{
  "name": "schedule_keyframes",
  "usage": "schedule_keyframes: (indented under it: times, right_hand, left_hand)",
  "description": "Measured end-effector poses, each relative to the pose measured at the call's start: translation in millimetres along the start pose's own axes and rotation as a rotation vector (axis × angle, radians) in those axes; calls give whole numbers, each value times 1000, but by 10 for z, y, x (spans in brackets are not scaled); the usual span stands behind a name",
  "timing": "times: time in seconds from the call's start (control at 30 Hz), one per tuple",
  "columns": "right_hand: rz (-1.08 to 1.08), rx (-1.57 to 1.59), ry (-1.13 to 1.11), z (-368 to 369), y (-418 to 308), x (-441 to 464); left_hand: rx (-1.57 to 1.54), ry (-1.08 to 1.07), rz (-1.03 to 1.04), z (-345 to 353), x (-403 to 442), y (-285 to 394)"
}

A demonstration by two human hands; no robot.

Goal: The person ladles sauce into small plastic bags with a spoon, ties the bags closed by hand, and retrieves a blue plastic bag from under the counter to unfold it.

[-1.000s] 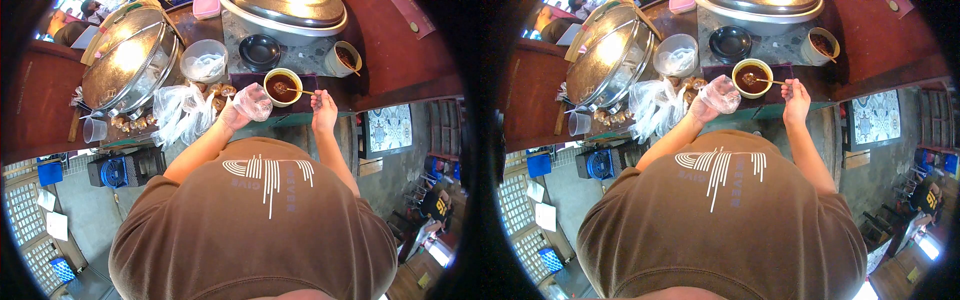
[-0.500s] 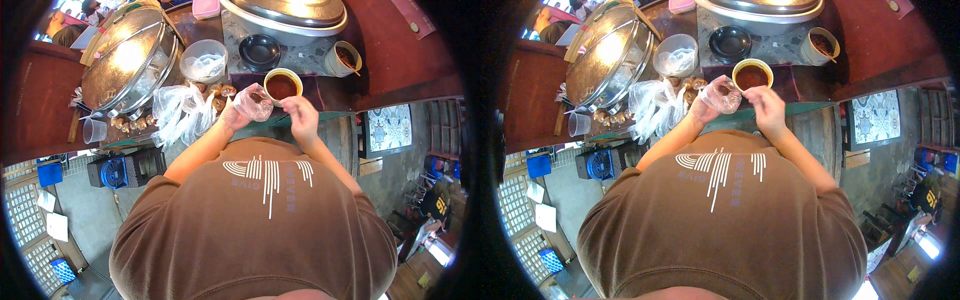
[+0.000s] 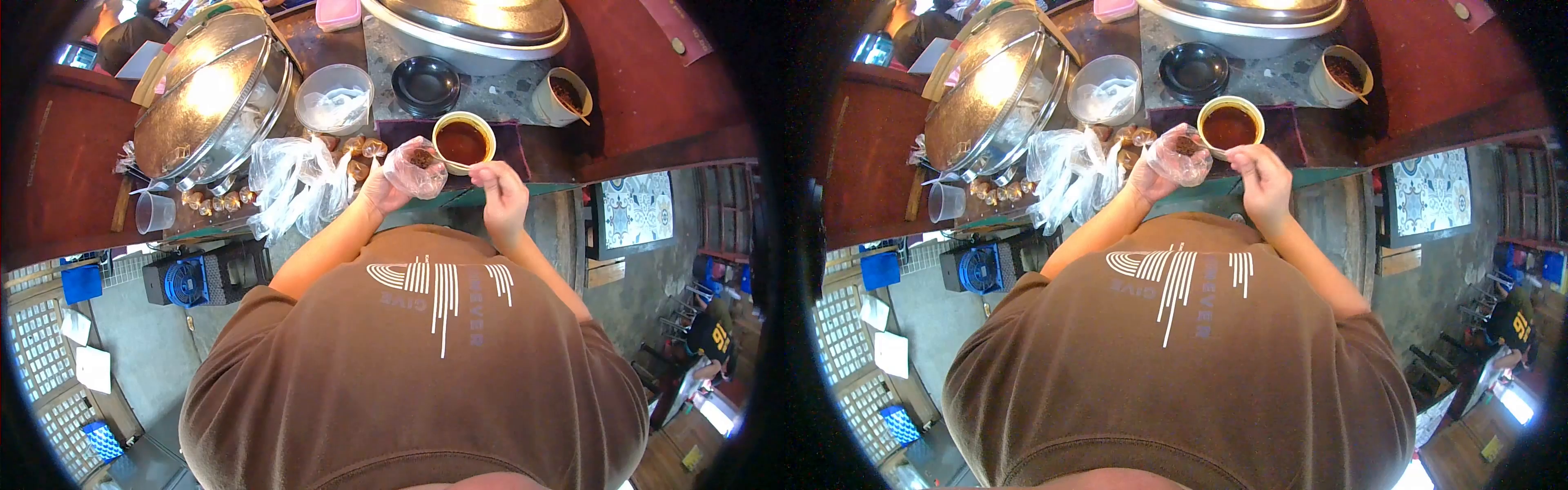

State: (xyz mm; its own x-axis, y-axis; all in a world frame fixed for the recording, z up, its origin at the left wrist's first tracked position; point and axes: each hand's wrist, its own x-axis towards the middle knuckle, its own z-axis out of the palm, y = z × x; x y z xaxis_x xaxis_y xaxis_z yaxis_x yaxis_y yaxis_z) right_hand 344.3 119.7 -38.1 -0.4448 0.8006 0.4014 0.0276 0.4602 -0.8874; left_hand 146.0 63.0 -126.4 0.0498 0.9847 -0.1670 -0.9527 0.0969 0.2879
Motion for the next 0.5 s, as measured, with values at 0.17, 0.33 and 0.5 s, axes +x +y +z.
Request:
schedule_keyframes:
  times: [0.17, 0.33, 0.5]
  right_hand:
    - [353, 466, 232, -32, 274, 21]
    - [586, 693, 346, -122, 327, 64]
    - [556, 681, 438, -205, 420, 123]
  left_hand:
    - [-73, 39, -30, 0, 2, -11]
    - [-74, 31, -12, -60, 19, -20]
    - [-77, -53, -21, -89, 15, -8]
